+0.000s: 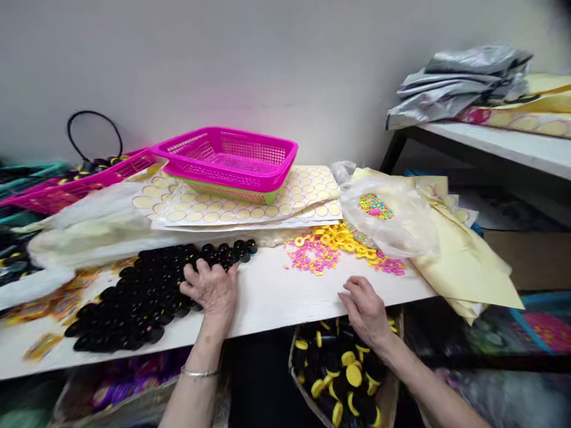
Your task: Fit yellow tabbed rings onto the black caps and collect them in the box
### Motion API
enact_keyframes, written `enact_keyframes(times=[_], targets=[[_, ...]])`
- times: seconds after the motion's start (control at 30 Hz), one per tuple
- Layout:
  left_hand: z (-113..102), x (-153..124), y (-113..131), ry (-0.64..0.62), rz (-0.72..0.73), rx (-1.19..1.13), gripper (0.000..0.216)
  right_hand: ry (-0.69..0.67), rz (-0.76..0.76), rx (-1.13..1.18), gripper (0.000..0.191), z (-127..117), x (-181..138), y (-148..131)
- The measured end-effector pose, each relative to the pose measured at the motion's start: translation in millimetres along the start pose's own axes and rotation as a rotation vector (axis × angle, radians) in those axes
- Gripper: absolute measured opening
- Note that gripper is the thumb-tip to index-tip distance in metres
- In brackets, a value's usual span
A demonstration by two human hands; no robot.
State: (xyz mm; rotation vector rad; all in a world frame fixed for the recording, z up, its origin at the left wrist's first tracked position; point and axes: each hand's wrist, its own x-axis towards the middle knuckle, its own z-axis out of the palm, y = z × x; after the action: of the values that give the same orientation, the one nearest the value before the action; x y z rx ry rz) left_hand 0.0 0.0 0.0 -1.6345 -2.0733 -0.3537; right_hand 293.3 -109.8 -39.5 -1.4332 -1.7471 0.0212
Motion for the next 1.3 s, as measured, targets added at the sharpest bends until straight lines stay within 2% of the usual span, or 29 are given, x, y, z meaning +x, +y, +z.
enact_keyframes(times=[0.13,0.27,0.37,0.47,0.6,0.67,0.73,0.8,0.9,1.1,1.17,1.3], targets=[[6.2,3.7,1.7,0.001,0.057,-0.044,0.034,-0.012,0.074,-0.133,0.012,12.6,56.8,19.0],[12.2,1.9,3.1,0.015,0.083,-0.077,0.032,-0.147,0.175,-0.224,0.014,26.4,87.6,30.7],[15.0,1.5,1.7,0.029,0.089,-0.120,0.028,-0.188,0.189,-0.233,0.016,32.5,90.1,34.1],[13.0,3.3,-2.0,0.083,0.100,-0.208,0.022,-0.158,0.223,-0.200,0.016,30.8,82.1,37.8],[3.2,-3.8,1.2,0.121,0.181,-0.518,0.017,-0.128,0.296,-0.152,0.016,23.3,67.7,43.6],[-1.8,-16.7,11.7,0.035,0.239,-0.784,0.017,-0.162,0.280,-0.128,0.017,21.8,61.7,44.0],[-5.0,-34.3,27.3,-0.100,0.232,-1.012,0.016,-0.220,0.231,-0.122,0.016,23.1,57.8,41.9],[-5.4,-52.1,43.9,-0.239,0.162,-1.136,0.017,-0.277,0.185,-0.160,0.017,26.3,56.5,38.2],[-1.9,-70.9,61.9,-0.361,0.064,-1.224,0.027,-0.336,0.137,-0.293,0.020,30.6,59.1,33.0],[3.1,-78.9,66.4,-0.460,-0.032,-1.416,0.055,-0.471,-0.008,-0.520,0.020,27.9,65.7,24.5],[3.9,-79.1,65.2,-0.475,-0.023,-1.438,0.059,-0.525,0.026,-0.474,0.019,23.8,65.4,19.2],[6.6,-79.0,65.5,-0.469,0.017,-1.434,0.047,-0.752,0.197,-0.277,0.015,17.2,64.9,7.5]])
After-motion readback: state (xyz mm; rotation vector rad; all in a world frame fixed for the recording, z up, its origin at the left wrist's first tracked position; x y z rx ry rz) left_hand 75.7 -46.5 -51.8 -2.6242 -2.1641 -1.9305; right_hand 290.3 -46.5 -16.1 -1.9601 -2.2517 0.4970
